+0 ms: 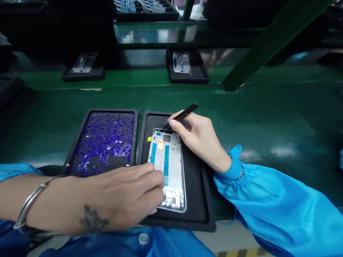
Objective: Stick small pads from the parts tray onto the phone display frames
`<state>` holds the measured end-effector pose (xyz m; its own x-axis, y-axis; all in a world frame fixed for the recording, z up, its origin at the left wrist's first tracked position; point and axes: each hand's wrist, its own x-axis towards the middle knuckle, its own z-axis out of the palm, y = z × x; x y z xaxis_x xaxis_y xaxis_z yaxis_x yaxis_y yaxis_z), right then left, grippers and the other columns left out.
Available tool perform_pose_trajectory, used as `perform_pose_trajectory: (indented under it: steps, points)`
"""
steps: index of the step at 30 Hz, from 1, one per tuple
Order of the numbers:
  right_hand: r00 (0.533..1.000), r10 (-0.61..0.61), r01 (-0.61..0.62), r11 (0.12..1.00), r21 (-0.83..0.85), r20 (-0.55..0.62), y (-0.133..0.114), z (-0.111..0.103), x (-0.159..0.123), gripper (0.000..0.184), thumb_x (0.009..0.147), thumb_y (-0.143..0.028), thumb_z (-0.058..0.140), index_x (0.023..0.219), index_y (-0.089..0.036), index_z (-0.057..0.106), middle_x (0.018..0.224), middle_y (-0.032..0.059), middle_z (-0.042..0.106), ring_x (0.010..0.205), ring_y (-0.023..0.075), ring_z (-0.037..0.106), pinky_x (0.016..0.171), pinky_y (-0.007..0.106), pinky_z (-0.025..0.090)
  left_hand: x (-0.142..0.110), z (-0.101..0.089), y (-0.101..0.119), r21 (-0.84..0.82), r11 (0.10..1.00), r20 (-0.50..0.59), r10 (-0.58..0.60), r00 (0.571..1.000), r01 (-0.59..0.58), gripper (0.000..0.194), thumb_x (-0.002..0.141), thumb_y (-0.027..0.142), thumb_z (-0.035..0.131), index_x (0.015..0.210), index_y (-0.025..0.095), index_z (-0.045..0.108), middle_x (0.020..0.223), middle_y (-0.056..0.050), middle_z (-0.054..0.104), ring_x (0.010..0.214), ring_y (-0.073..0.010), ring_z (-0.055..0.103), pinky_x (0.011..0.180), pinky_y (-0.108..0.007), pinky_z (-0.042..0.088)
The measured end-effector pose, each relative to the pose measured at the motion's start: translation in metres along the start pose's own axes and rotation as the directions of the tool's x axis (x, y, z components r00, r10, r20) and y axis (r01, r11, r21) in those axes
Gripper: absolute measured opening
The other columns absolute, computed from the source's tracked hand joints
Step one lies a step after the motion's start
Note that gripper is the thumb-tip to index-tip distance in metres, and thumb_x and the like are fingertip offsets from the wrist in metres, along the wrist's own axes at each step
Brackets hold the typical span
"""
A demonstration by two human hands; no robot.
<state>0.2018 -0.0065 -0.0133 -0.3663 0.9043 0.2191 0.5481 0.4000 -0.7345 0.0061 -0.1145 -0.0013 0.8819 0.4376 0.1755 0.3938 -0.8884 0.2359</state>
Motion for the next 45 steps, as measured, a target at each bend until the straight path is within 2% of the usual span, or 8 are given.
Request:
perform_pose_trajectory:
  steps: [6,18,23,34,45]
  points:
    - [1.0,0.03,-0.03,0.998,0.058,0.005,0.0003,0.0007,0.0013,0.022,0.089,-0.036,0.059,0.091,-0.017,0.069,0.095,0.0036,0.069,0.085,0.0146,0.066,0.071,0.025,0.055,-0.0007,-0.0021,-0.0004,0.003,1.0,0.016,0.005,1.0,-0.005,0.018,0.091,0.007,0.038,0.083,0.015,0.052,0.089,-0.007,0.045,0.076,-0.0191,0.037,0.064,-0.033,0.041]
    - [1.0,-0.003,0.003,1.0,0.011,0.004,-0.002,-0.0008,-0.0007,0.021,0.089,-0.035,0.058,0.093,-0.017,0.069,0.099,0.0034,0.069,0.087,0.0148,0.065,0.071,0.025,0.054,0.0005,-0.0007,-0.0004,0.017,1.0,-0.014,-0.006,1.0,0.007,0.017,0.092,0.008,0.039,0.083,0.016,0.051,0.088,-0.007,0.046,0.074,-0.0185,0.038,0.061,-0.032,0.039]
    - [1.0,-0.02,0.02,1.0,-0.011,0.021,-0.0016,-0.001,-0.0011,0.021,0.09,-0.035,0.058,0.091,-0.017,0.069,0.099,0.0033,0.069,0.086,0.0148,0.065,0.072,0.026,0.054,0.0015,-0.003,-0.001,0.006,1.0,0.008,0.008,1.0,-0.008,0.018,0.093,0.009,0.038,0.083,0.016,0.051,0.087,-0.007,0.047,0.075,-0.018,0.039,0.065,-0.032,0.04]
    - [1.0,0.008,-0.008,0.999,0.036,-0.005,0.0007,0.0008,-0.0011,0.021,0.088,-0.037,0.059,0.09,-0.018,0.069,0.097,0.0039,0.069,0.085,0.0157,0.066,0.069,0.026,0.054,0.0018,-0.0035,0.0019,0.046,0.998,-0.026,-0.036,0.999,0.037,0.012,0.093,0.013,0.046,0.082,0.017,0.046,0.087,-0.006,0.05,0.075,-0.0164,0.043,0.067,-0.031,0.042]
    - [0.998,-0.055,0.055,0.998,-0.037,0.003,-0.0001,-0.0003,-0.0025,0.021,0.09,-0.036,0.058,0.093,-0.019,0.069,0.099,0.0034,0.069,0.087,0.0157,0.065,0.072,0.028,0.053,0.0029,-0.0066,0.0005,0.047,0.999,-0.002,-0.004,1.0,0.004,0.013,0.093,0.009,0.045,0.083,0.017,0.047,0.087,-0.006,0.051,0.075,-0.016,0.043,0.066,-0.03,0.042]
